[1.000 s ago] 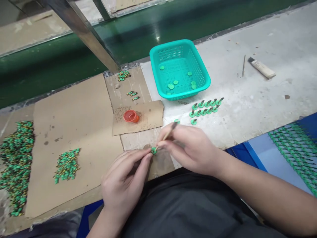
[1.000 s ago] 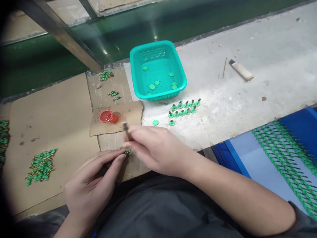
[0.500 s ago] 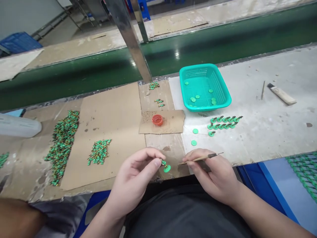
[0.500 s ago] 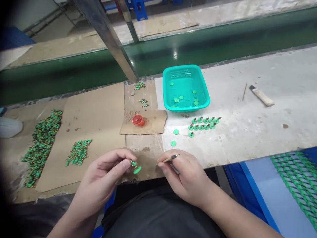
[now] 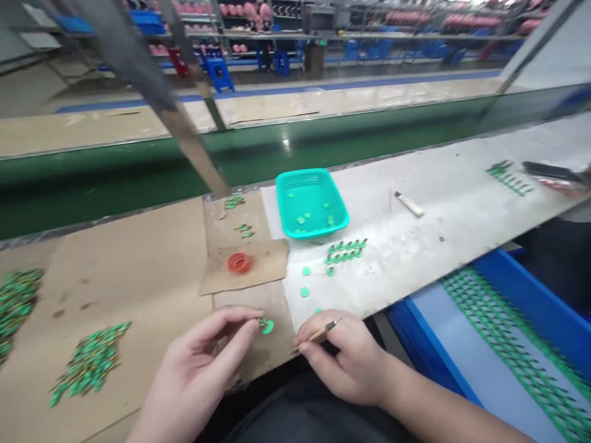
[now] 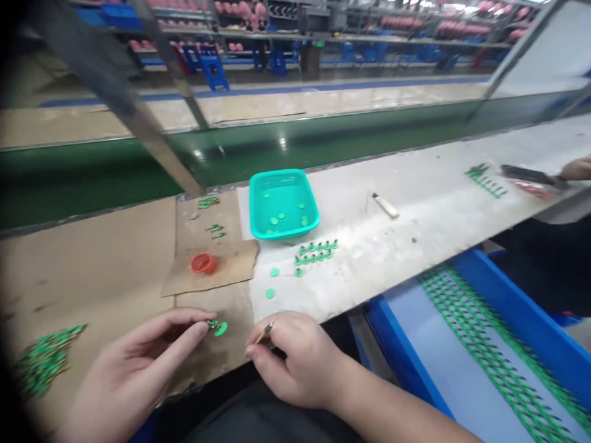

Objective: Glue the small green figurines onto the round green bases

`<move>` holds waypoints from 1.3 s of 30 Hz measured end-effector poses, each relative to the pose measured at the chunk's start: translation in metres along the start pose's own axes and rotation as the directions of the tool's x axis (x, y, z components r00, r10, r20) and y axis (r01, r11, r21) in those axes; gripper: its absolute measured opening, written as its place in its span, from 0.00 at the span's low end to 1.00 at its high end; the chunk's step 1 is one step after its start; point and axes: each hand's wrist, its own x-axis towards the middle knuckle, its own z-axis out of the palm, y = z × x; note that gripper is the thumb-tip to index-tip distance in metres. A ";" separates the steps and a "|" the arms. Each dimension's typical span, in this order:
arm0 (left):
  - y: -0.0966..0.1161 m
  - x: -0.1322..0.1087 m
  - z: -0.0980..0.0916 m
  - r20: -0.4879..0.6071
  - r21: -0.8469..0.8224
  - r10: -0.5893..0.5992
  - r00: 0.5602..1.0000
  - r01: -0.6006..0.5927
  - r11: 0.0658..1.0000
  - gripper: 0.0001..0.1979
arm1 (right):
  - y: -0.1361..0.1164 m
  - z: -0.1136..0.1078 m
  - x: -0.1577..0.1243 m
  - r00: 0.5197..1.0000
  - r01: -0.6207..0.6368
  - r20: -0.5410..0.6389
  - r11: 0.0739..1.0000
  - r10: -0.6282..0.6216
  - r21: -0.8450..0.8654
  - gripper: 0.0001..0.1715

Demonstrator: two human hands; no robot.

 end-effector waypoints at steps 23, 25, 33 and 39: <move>0.026 0.071 0.084 0.275 0.394 0.395 0.876 -0.478 0.785 0.14 | -0.028 -0.071 -0.043 0.974 -0.114 -0.211 0.985 0.085 -0.132 0.07; 0.024 0.055 0.073 0.340 0.385 0.352 0.872 -0.470 0.794 0.11 | -0.028 -0.072 -0.038 0.973 -0.136 -0.205 0.982 0.107 -0.134 0.08; -0.007 0.003 0.060 0.344 0.495 0.325 0.881 -0.464 0.734 0.11 | -0.025 -0.065 -0.021 0.981 -0.150 -0.141 0.981 0.132 -0.125 0.08; -0.019 -0.005 0.010 0.310 0.474 0.319 0.895 -0.437 0.765 0.12 | -0.023 -0.054 -0.017 0.965 -0.253 -0.081 0.967 0.250 -0.028 0.06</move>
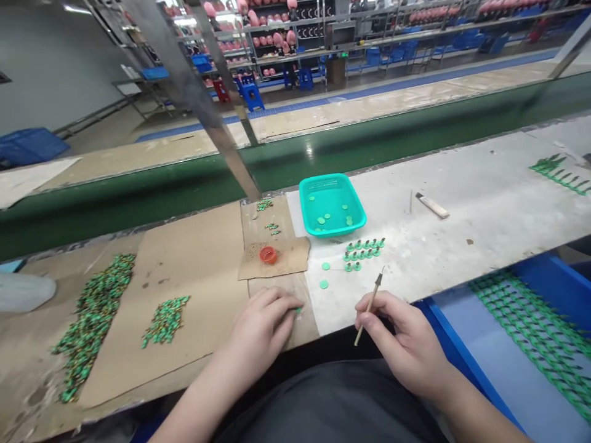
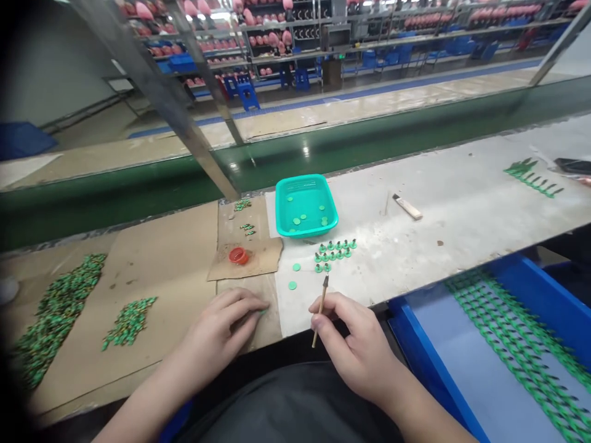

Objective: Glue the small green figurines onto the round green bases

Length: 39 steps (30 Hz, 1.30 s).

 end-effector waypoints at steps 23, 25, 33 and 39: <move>-0.016 -0.057 -0.010 -0.234 0.032 0.005 0.972 0.002 0.999 0.11 | -0.020 0.063 0.089 0.981 0.193 0.047 0.976 -0.189 -0.101 0.10; -0.016 -0.059 -0.010 -0.232 0.069 0.031 0.972 -0.015 0.998 0.12 | -0.018 0.073 0.097 0.978 0.210 0.046 0.968 -0.205 -0.136 0.11; -0.029 -0.059 -0.004 -0.179 0.041 0.080 0.981 -0.074 0.996 0.16 | -0.007 0.112 0.125 0.978 0.207 0.057 0.951 -0.199 -0.230 0.05; -0.039 -0.061 0.008 -0.267 -0.008 0.119 0.956 -0.125 0.992 0.16 | -0.003 0.125 0.141 0.963 0.265 0.147 0.898 -0.226 -0.353 0.08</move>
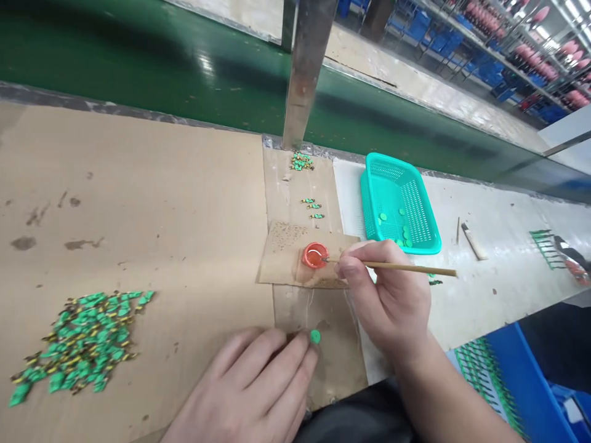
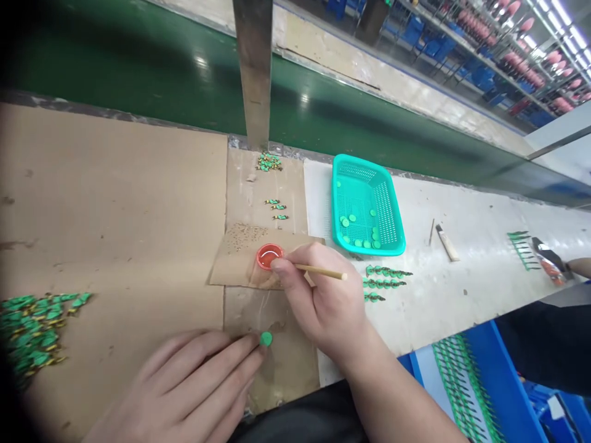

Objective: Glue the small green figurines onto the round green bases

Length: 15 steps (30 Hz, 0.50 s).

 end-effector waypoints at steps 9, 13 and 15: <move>0.001 -0.011 0.010 -0.036 -0.015 -0.033 0.999 0.032 0.999 0.15 | -0.003 0.006 0.005 1.000 -0.022 0.012 0.996 0.023 -0.084 0.10; 0.000 -0.011 0.010 -0.045 -0.014 -0.026 0.999 0.025 1.000 0.15 | -0.002 0.006 0.005 1.000 -0.008 0.013 0.996 0.009 -0.090 0.10; 0.000 -0.010 0.009 -0.046 -0.011 -0.026 0.999 0.026 1.000 0.15 | -0.002 0.006 0.005 1.000 -0.007 0.020 0.995 0.009 -0.096 0.10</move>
